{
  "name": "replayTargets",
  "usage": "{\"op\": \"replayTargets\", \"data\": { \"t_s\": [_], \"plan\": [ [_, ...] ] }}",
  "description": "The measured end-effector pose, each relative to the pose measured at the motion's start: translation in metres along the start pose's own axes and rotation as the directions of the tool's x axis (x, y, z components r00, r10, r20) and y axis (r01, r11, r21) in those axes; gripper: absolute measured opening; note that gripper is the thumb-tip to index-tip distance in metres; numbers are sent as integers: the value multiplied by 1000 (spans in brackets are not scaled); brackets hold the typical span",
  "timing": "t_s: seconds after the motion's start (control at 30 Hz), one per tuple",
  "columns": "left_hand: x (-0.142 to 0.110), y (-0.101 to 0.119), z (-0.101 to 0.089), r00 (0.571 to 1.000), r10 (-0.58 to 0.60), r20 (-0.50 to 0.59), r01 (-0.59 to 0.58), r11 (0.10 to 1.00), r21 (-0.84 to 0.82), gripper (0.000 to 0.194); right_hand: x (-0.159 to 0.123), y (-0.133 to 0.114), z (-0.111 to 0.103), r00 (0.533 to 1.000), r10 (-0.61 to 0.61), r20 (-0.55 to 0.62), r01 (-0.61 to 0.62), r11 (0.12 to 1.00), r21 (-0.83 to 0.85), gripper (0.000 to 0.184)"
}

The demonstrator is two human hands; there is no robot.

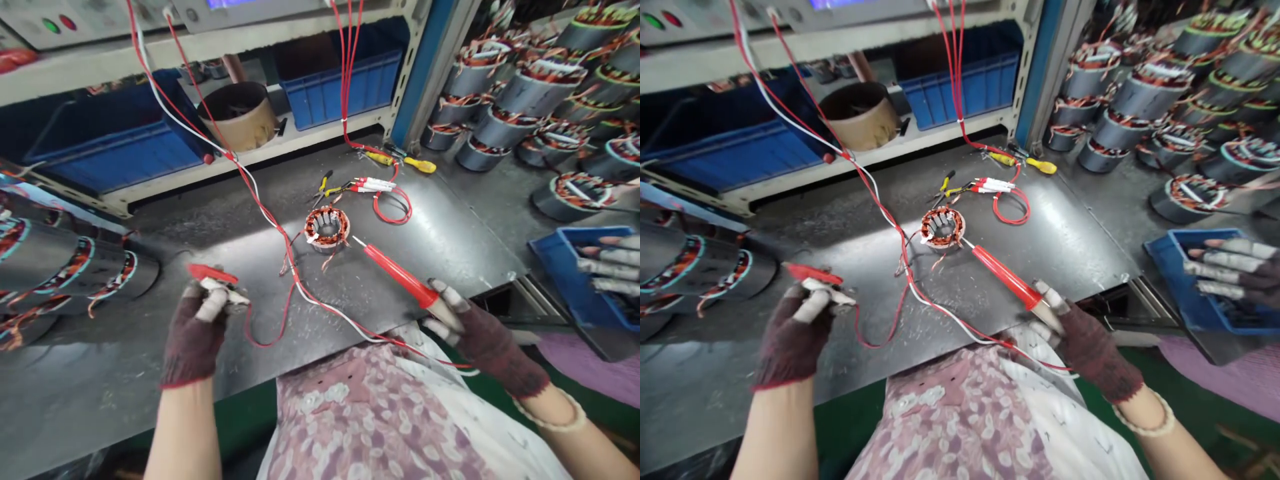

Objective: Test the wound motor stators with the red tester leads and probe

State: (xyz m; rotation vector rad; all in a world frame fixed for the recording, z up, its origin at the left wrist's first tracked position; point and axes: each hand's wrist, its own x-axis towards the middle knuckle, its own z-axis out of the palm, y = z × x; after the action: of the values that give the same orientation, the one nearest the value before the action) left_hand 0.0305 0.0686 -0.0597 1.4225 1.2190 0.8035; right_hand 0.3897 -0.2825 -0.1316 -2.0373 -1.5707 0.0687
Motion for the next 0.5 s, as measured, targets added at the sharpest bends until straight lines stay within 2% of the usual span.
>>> {"op": "replayTargets", "data": {
  "t_s": [0.03,0.07,0.1,0.13,0.2,0.23,0.27,0.3,0.37,0.5],
  "plan": [
    [-17,0,11,999,-19,46,25,989,-143,40,1,-5,-1,1000,-5,21,5,1000,-25,82],
    [-34,0,25,989,-49,138,79,972,-222,38,2,-10,-2,999,-6,51,9,998,-57,84],
    [-48,-2,41,963,-86,257,149,960,-237,34,2,-15,-3,997,-13,78,20,995,-97,86],
    [-59,-5,58,913,-136,384,232,949,-216,32,3,-20,-3,994,-24,102,38,989,-142,89],
    [-73,-11,91,776,-259,576,390,914,-113,37,4,-25,-4,986,-43,159,80,969,-233,92],
    [-74,-14,105,713,-307,631,450,890,-75,42,4,-27,-4,981,-45,187,96,957,-274,93],
    [-73,-16,117,671,-340,659,490,871,-49,47,6,-29,-3,976,-47,211,113,944,-309,93],
    [-69,-18,126,650,-359,669,507,861,-31,52,8,-30,-3,972,-52,231,130,933,-335,92],
    [-56,-20,140,654,-363,663,490,872,-6,56,14,-32,-3,967,-71,246,159,919,-360,90],
    [-28,-21,153,724,-348,596,439,898,-9,54,26,-37,-8,974,-119,194,176,934,-312,90]
  ]
}}
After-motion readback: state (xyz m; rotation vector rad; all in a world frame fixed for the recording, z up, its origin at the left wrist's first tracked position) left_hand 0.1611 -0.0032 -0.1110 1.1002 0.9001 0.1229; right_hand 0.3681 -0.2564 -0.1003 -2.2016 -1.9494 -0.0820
